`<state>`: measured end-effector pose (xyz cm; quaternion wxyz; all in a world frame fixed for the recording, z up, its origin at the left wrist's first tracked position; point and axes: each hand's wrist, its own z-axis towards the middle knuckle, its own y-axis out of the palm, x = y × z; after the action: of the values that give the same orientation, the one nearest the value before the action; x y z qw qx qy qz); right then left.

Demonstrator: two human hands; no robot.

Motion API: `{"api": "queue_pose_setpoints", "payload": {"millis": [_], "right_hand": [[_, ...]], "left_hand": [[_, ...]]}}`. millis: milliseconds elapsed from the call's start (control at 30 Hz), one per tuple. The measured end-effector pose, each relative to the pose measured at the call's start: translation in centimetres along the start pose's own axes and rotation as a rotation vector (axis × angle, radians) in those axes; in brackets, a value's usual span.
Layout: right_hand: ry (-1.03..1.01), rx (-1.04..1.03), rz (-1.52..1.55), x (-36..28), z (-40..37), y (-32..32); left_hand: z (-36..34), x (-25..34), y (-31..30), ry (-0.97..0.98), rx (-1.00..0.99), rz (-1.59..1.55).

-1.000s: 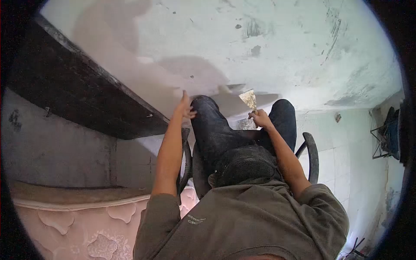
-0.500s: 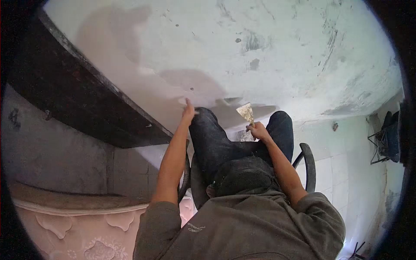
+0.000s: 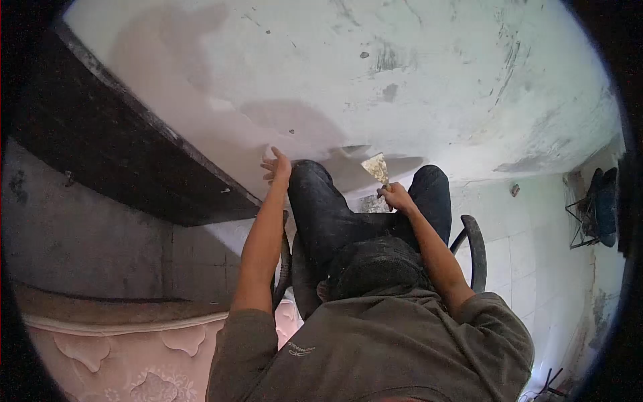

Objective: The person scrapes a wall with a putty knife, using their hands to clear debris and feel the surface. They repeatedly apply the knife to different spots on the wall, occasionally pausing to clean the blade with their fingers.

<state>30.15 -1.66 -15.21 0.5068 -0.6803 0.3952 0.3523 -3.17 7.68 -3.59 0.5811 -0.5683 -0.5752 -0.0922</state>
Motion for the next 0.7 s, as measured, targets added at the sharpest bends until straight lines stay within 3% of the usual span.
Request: {"api": "queue_pose_setpoints", "payload": {"millis": [33,67,100,133,200,233,300,333,400,467,633,700], "right_hand": [[0.0,-0.001,0.0,-0.1,-0.1,0.0],[0.012,-0.009,0.001,-0.3,-0.2,-0.1],[0.024,-0.015,0.004,-0.2,0.0,-0.1],[0.023,-0.013,0.007,-0.1,0.1,-0.1],[-0.023,0.004,-0.019,-0.2,0.1,0.0],[-0.022,0.003,-0.017,-0.4,0.0,0.0],[-0.052,0.002,-0.019,-0.7,-0.4,-0.1],[-0.038,-0.007,-0.014,-0.7,-0.3,0.0],[-0.032,-0.012,0.006,-0.7,-0.4,-0.1],[-0.028,-0.015,0.025,-1.5,-0.9,-0.3],[-0.012,-0.024,0.022,-1.9,-1.2,-0.5],[-0.019,-0.018,0.01,-1.6,-1.0,-0.3]], "left_hand": [[2.3,-1.2,0.6,-0.001,0.001,0.0],[6.6,-3.5,1.9,-0.063,-0.129,-0.193],[7.3,-3.4,1.8,-0.123,-0.259,-0.386],[7.6,-3.7,2.1,-0.12,-0.259,-0.383],[8.2,-4.7,2.8,0.06,-0.484,-0.588],[8.6,-5.0,3.1,0.058,-0.483,-0.586],[9.5,-5.9,3.9,-0.096,-0.552,-0.566],[7.4,-4.8,3.2,-0.098,-0.551,-0.566],[0.9,-0.8,0.9,-0.167,-0.139,-0.305],[7.4,-4.4,3.6,-0.124,-0.22,-0.348],[6.7,-3.9,3.3,-0.137,-0.361,-0.299],[6.4,-4.2,3.4,-0.127,-0.45,-0.496]]}}
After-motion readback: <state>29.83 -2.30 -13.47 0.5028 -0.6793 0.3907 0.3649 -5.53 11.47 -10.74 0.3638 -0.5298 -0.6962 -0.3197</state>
